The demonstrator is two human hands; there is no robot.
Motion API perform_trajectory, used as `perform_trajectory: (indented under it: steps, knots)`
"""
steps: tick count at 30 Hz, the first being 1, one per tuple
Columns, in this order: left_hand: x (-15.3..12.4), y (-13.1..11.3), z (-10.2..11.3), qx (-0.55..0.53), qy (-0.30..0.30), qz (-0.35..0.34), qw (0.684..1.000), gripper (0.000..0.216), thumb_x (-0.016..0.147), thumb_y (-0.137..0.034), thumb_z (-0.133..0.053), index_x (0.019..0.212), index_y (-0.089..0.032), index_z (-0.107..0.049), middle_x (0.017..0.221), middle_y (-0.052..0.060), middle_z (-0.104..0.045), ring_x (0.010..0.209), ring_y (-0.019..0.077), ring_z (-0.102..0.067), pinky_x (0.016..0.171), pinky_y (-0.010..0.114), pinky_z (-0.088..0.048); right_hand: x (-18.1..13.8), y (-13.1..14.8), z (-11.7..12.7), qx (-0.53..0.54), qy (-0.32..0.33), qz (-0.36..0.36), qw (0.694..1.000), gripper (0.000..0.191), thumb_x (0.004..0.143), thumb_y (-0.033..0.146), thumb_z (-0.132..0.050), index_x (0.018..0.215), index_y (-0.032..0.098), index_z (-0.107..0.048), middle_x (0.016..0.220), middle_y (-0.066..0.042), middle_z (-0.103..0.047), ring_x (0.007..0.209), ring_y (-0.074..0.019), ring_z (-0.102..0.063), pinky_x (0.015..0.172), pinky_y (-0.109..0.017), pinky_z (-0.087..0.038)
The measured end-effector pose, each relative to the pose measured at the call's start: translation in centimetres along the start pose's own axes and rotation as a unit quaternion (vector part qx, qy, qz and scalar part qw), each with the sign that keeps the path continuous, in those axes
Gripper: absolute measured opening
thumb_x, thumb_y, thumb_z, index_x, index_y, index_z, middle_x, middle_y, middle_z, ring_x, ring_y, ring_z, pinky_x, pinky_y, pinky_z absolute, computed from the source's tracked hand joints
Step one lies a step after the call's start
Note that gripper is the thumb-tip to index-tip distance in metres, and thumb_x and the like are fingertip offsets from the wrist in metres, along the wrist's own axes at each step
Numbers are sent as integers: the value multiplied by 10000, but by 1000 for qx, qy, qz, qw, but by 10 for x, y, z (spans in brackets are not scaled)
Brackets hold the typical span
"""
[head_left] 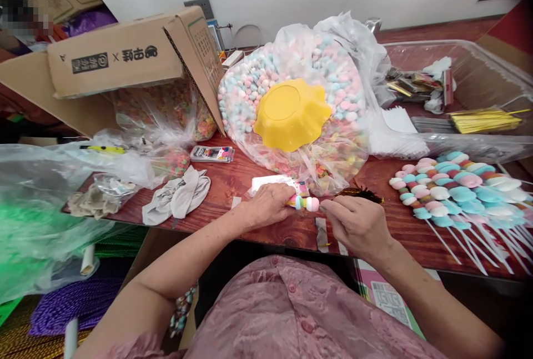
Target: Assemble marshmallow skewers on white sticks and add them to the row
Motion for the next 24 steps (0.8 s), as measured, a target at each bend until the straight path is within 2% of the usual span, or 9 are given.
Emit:
perform_trajectory:
  steps: [5,9,13,18,22,24]
  knots:
    - [-5,-7,-3,109,-3,0,994,79,826,-182,-572,900,-165,-594,859,91,-634,805,236,-587,698,323,-427,4,3,-11,119,82,-69,987,296,949,207,-453,728,186,-650,612,7,-622,544,-103,-549,559,-236,-335]
    - [-9,-12,-3,127,1,-1,992,94,812,-198,-586,902,-169,-580,870,92,-632,807,231,-591,715,326,-451,6,2,-10,188,76,-114,973,293,954,267,-469,736,196,-652,612,18,-626,532,-102,-540,542,-228,-338]
    - [-9,-21,-5,96,12,18,995,129,825,-229,-598,936,-165,-591,875,94,-653,824,241,-616,727,333,-471,9,16,-17,163,65,-84,981,265,944,187,-436,775,178,-641,681,-17,-665,598,-122,-588,590,-239,-361]
    - [-6,-25,-13,51,43,61,996,161,780,-133,-602,938,-152,-625,876,108,-683,826,268,-643,705,347,-483,11,31,-32,137,53,-57,987,236,887,91,-407,758,161,-592,663,-33,-625,588,-140,-554,587,-261,-349]
    - [-11,-18,-10,48,30,75,996,207,870,-300,-595,1004,-146,-632,920,114,-697,857,269,-653,734,352,-491,11,15,-23,168,64,-66,982,209,937,143,-434,865,163,-629,830,-62,-668,743,-152,-604,681,-254,-406]
    - [-14,-14,-9,43,21,83,995,272,877,-371,-607,1014,-139,-638,945,126,-699,865,269,-652,743,350,-492,9,5,-15,148,68,-65,985,210,944,163,-449,852,172,-638,807,-51,-666,727,-147,-601,676,-252,-405]
Point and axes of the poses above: each hand's wrist, its own x-axis towards the middle knuckle, its own z-axis out of the back of the hand, y = z × x, the point moved 7 cm from there along x, towards the middle knuckle
